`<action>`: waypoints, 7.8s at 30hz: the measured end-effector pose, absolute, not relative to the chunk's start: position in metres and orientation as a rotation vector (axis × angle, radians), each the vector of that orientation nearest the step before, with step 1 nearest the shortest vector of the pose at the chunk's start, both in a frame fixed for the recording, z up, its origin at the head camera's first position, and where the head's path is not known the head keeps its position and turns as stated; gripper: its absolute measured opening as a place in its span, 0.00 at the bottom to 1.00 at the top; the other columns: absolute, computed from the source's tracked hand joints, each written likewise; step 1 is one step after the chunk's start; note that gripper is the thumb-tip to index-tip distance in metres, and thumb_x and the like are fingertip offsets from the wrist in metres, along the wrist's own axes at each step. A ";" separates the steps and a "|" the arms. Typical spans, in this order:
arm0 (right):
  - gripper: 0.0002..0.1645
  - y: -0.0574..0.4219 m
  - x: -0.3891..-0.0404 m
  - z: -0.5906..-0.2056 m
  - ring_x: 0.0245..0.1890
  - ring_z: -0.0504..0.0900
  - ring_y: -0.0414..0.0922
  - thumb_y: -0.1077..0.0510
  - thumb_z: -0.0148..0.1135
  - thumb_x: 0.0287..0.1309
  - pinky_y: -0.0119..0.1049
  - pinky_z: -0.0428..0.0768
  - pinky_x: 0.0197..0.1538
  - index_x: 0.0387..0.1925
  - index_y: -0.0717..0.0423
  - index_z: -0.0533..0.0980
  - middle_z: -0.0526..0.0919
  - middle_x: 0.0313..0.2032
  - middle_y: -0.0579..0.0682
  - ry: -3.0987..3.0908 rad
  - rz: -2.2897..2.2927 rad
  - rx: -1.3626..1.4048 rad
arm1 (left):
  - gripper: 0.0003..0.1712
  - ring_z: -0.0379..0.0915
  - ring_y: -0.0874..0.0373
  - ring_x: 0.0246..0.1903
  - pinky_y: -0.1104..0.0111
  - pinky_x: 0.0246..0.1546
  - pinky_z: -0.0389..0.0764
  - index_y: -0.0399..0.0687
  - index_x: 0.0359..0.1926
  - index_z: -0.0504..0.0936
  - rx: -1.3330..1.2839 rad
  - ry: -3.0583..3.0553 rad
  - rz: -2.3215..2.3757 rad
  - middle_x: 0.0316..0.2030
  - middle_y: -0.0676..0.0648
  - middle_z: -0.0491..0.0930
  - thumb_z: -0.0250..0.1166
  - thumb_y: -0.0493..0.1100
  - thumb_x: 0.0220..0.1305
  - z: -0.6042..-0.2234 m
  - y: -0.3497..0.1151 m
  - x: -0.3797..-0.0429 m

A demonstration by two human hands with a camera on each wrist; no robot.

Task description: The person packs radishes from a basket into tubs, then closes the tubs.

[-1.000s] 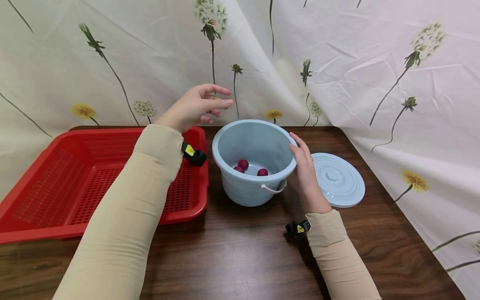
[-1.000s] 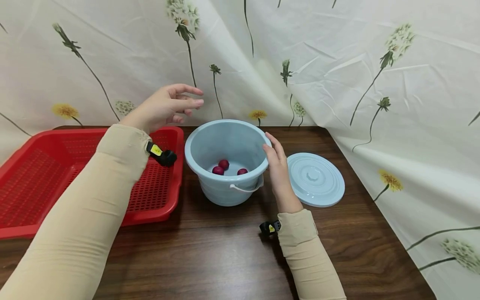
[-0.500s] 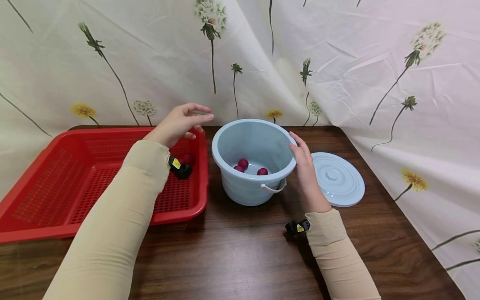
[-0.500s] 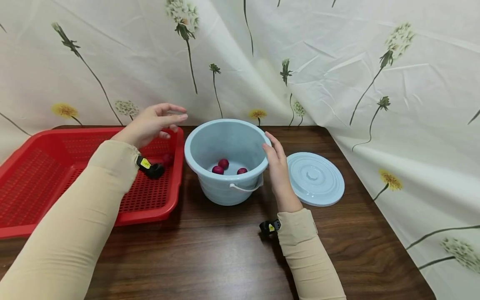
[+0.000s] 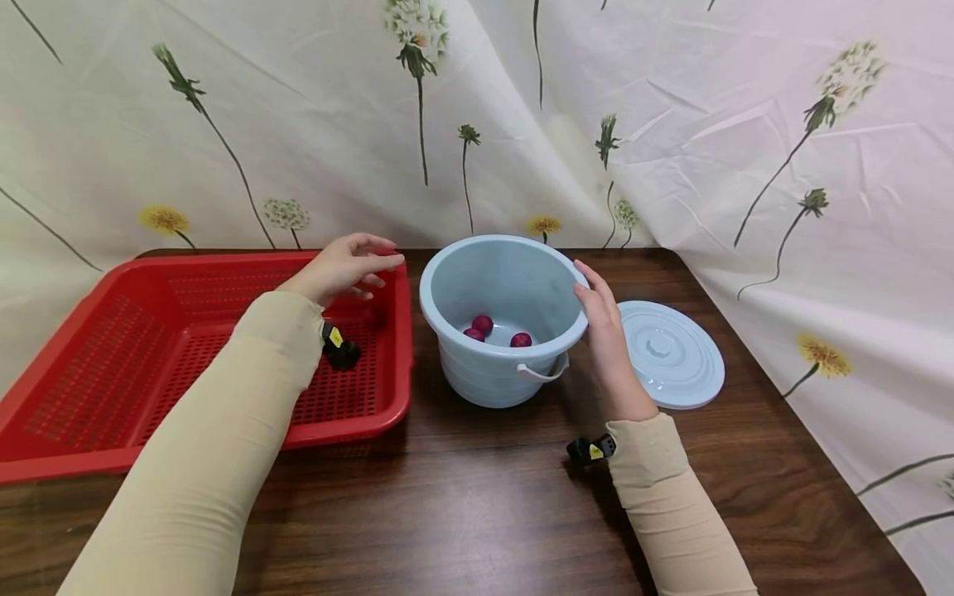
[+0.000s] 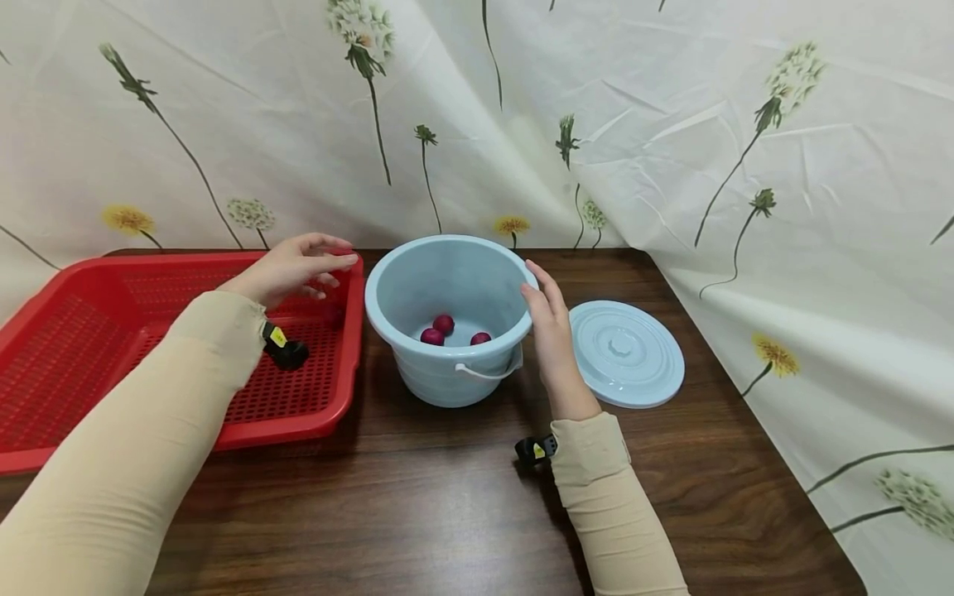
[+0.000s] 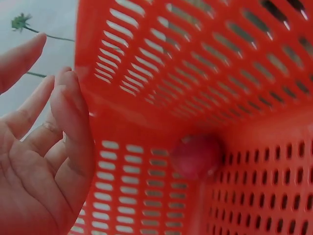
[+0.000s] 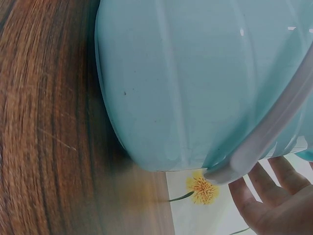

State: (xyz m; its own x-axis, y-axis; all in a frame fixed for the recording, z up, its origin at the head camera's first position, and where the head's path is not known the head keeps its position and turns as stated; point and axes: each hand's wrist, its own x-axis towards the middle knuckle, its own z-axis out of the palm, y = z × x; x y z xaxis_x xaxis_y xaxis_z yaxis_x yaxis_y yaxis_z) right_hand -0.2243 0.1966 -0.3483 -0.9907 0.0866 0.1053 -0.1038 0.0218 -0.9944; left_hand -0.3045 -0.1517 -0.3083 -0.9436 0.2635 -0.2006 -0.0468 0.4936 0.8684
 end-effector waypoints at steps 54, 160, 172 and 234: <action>0.31 0.195 -0.225 -0.348 0.64 0.69 0.47 0.46 0.45 0.71 0.49 0.70 0.63 0.73 0.45 0.61 0.67 0.69 0.48 -2.122 2.140 0.026 | 0.30 0.78 0.52 0.43 0.62 0.42 0.81 0.37 0.62 0.70 0.248 2.271 0.835 0.47 0.41 0.81 0.62 0.53 0.70 -0.343 -0.190 -0.306; 0.32 0.195 -0.225 -0.346 0.64 0.68 0.47 0.46 0.44 0.72 0.48 0.69 0.63 0.74 0.45 0.60 0.65 0.70 0.49 -2.143 2.143 -0.018 | 0.19 0.73 0.54 0.35 0.64 0.38 0.76 0.59 0.54 0.75 0.568 2.125 1.109 0.52 0.40 0.78 0.64 0.57 0.66 -0.252 -0.006 -0.317; 0.30 0.197 -0.227 -0.348 0.63 0.69 0.46 0.45 0.43 0.72 0.46 0.70 0.63 0.73 0.41 0.61 0.66 0.69 0.47 -2.152 2.147 -0.006 | 0.14 0.71 0.54 0.31 0.62 0.38 0.77 0.52 0.49 0.76 0.498 2.192 0.972 0.37 0.48 0.78 0.65 0.51 0.66 -0.250 -0.003 -0.303; 0.43 0.245 -0.208 -0.304 0.76 0.54 0.56 0.27 0.29 0.69 0.55 0.47 0.77 0.78 0.40 0.49 0.58 0.75 0.57 -2.099 2.002 0.115 | 0.30 0.71 0.54 0.64 0.62 0.61 0.76 0.57 0.70 0.68 0.552 1.894 1.953 0.67 0.50 0.72 0.61 0.53 0.70 -0.212 0.065 -0.228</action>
